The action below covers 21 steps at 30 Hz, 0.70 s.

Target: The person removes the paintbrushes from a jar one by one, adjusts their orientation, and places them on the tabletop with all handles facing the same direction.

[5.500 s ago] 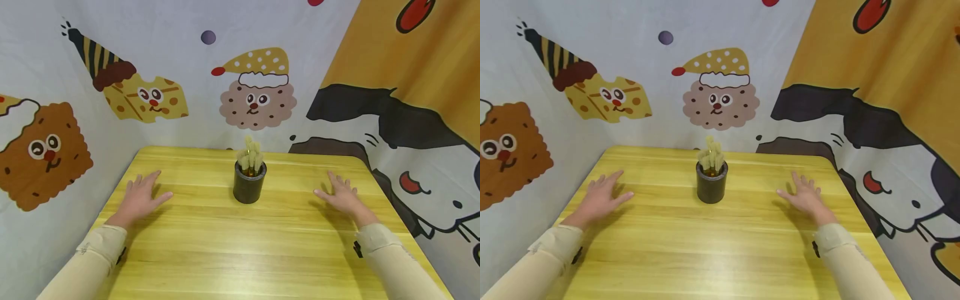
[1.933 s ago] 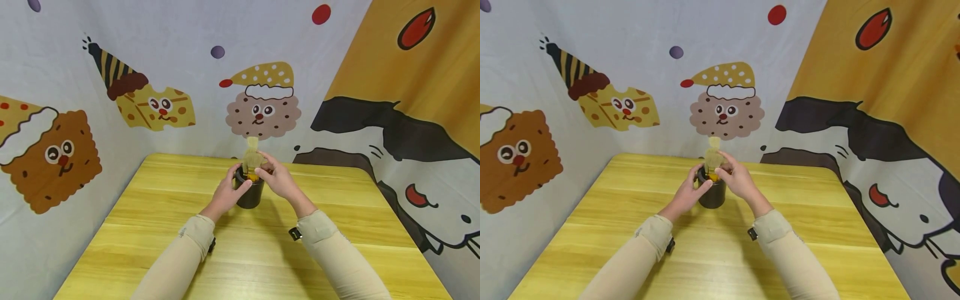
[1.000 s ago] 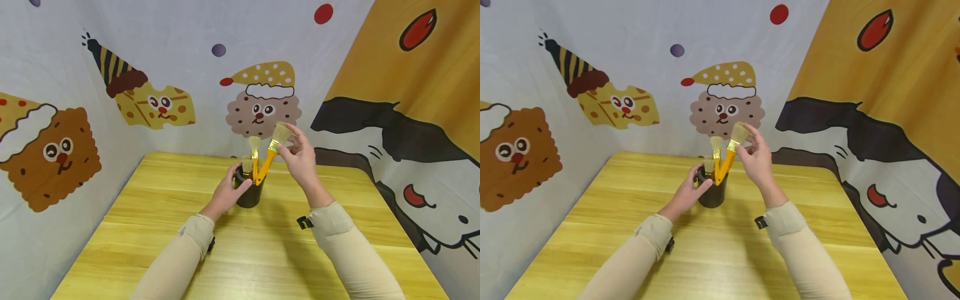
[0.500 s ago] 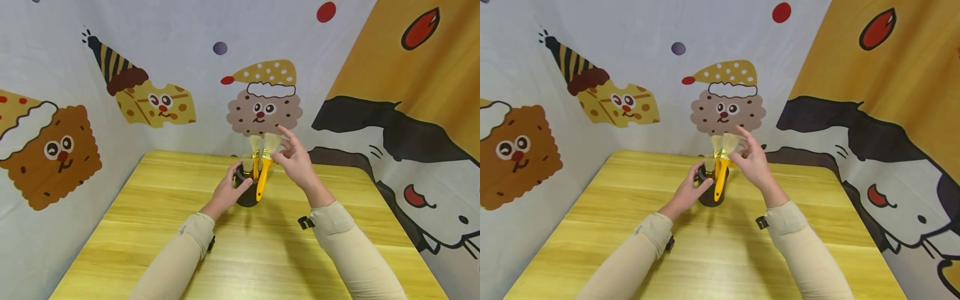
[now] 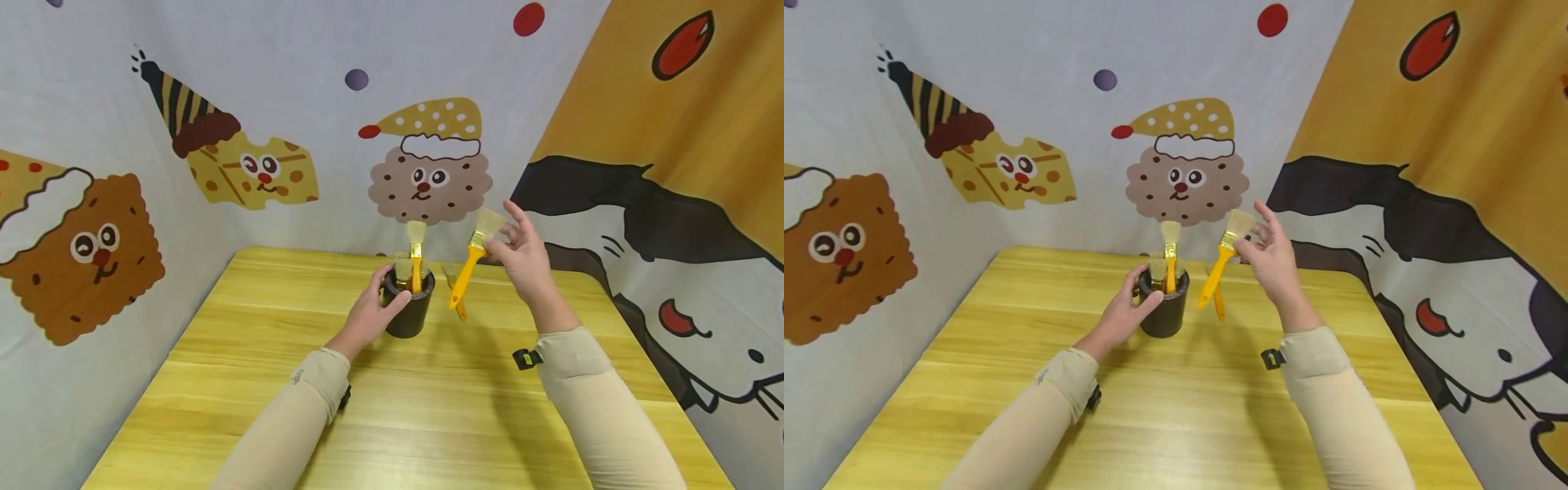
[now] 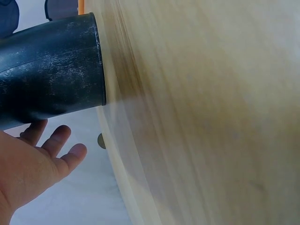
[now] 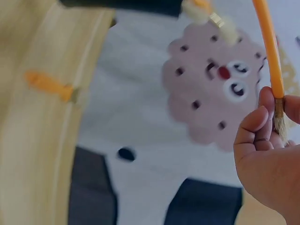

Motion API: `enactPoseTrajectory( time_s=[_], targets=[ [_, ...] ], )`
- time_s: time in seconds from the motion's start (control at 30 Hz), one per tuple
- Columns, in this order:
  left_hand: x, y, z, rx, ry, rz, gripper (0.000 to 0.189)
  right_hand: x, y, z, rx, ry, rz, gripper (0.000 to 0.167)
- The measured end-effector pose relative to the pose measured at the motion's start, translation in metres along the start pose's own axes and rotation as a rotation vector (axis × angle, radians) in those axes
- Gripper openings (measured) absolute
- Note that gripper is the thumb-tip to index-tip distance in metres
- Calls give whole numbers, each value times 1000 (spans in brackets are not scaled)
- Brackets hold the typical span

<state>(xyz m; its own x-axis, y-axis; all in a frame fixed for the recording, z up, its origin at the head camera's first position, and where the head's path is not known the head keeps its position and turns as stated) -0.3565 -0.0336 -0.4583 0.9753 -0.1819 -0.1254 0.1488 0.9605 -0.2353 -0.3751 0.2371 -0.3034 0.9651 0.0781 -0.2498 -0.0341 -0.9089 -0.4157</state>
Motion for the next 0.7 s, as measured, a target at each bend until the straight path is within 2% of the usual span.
enactPoseTrajectory(
  time_s=[0.17, 0.33, 0.53, 0.7],
  targets=[
    [0, 0, 0, -8, 5, 4, 83, -1, 3, 48, 87, 112, -112, 88],
    [-1, 0, 0, -16, 3, 5, 82, 4, 23, 93, 182, 156, -220, 88],
    [0, -1, 0, -16, 0, 11, 83, 13, 64, 119, 306, 171, -356, 83],
    [1, 0, 2, -24, -5, 10, 87, 18, 95, 135, 329, 203, -412, 84]
  ],
)
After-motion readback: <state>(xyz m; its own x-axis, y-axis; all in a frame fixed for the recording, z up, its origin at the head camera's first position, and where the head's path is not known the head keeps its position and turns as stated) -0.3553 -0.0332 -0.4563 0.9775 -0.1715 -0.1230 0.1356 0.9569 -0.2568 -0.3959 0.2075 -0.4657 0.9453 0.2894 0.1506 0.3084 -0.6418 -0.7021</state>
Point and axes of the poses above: each hand's wrist, its own x-axis away from the middle knuckle, its own y-axis out of the palm, z = x × y, the point moved 10 cm from there along -x, towards the middle knuckle, and after that the axes turned 13 degrees about x, right-handed, at the moved point
